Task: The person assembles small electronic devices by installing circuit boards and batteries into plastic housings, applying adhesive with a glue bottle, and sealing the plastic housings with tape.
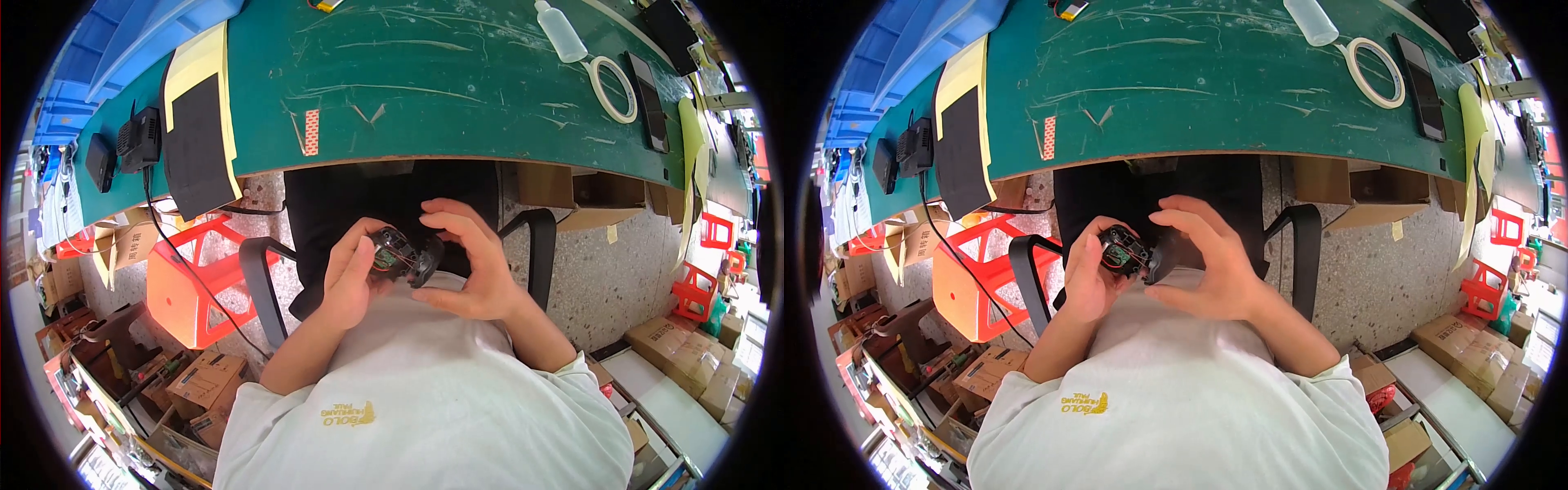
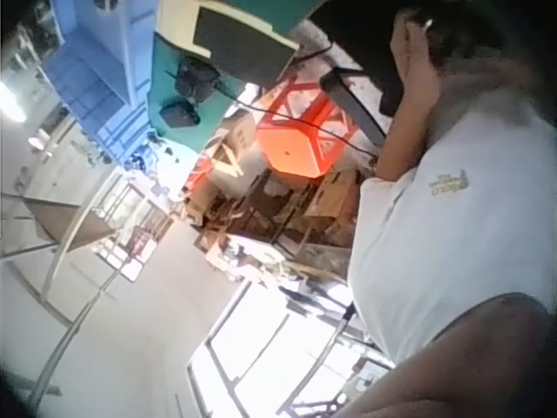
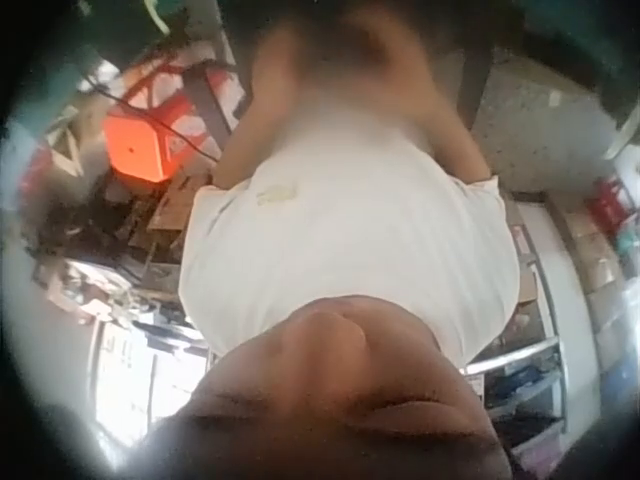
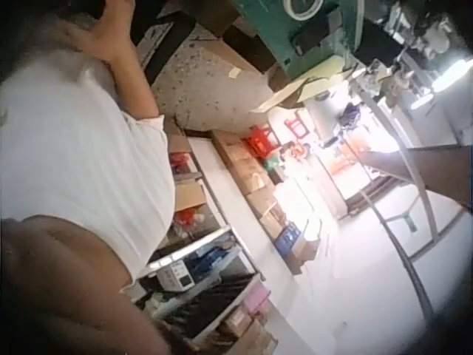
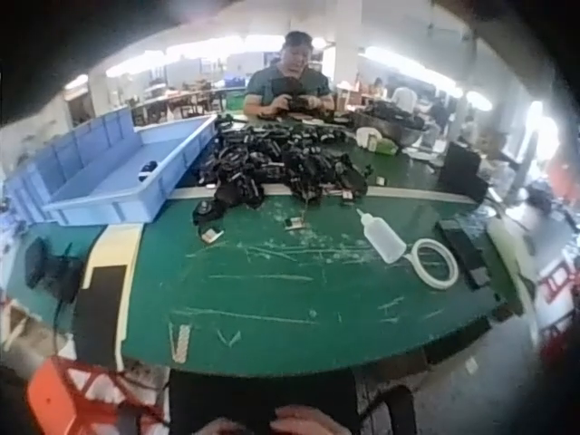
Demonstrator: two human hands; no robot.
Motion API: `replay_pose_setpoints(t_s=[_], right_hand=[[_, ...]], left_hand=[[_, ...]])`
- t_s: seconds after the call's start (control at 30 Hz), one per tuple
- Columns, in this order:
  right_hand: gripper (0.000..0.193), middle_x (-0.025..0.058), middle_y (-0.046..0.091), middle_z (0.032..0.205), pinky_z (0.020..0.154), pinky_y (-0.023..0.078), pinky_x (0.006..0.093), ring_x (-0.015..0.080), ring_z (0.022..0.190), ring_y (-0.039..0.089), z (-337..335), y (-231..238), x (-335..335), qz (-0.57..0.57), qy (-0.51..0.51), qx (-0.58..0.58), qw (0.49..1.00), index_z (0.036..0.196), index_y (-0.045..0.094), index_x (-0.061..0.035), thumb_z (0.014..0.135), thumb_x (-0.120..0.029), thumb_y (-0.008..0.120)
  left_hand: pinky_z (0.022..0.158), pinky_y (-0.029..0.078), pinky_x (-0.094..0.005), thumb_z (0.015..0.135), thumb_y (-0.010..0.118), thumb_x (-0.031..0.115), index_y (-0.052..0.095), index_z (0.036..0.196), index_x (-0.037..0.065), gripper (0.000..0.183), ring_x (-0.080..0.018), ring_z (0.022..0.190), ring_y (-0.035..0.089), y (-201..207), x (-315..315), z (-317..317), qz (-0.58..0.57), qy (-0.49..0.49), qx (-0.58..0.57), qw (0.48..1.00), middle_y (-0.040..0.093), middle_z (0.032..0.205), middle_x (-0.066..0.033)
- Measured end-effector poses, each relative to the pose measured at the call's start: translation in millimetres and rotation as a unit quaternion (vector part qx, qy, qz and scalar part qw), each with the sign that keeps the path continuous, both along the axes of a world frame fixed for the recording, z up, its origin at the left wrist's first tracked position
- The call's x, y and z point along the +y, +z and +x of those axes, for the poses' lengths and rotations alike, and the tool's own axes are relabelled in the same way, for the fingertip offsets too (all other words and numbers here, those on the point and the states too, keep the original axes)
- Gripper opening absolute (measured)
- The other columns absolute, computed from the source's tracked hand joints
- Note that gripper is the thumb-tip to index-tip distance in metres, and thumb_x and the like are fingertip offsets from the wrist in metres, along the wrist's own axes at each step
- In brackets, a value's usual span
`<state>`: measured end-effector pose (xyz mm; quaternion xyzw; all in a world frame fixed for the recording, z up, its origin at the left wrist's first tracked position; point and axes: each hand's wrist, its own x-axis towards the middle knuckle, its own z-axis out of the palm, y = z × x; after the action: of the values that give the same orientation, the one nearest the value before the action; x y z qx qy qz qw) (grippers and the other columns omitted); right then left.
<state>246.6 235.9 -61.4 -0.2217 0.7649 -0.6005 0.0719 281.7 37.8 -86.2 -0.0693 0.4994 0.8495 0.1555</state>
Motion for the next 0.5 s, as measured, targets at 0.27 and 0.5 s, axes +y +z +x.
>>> replay_pose_setpoints(t_s=[0.27,0.5], right_hand=[[0.06,0.0143,0.059,0.106,0.069,0.052,0.0274,0.0189,0.09,0.061,16,-24,-11,-0.031,-0.076,0.067,0.994,0.115,0.059,-0.0001,0.062,0.0,0.085],[0.034,0.0112,0.063,0.087,0.057,0.051,0.0298,0.0223,0.065,0.06,15,-10,-18,0.011,-0.034,0.279,0.959,0.089,0.066,-0.0027,0.059,0.001,0.082]], left_hand=[[0.068,0.048,-0.0265,0.1,0.046,0.038,0.043,0.125,0.004,0.043,-0.0154,0.092,0.06,9,7,-1,-0.025,0.025,-0.059,0.998,0.061,0.105,-0.0119],[0.09,0.048,-0.0364,0.102,0.042,0.03,0.038,0.128,0.003,0.038,-0.0229,0.1,0.06,1,16,0,0.076,0.034,0.0,0.997,0.06,0.11,-0.0164]])
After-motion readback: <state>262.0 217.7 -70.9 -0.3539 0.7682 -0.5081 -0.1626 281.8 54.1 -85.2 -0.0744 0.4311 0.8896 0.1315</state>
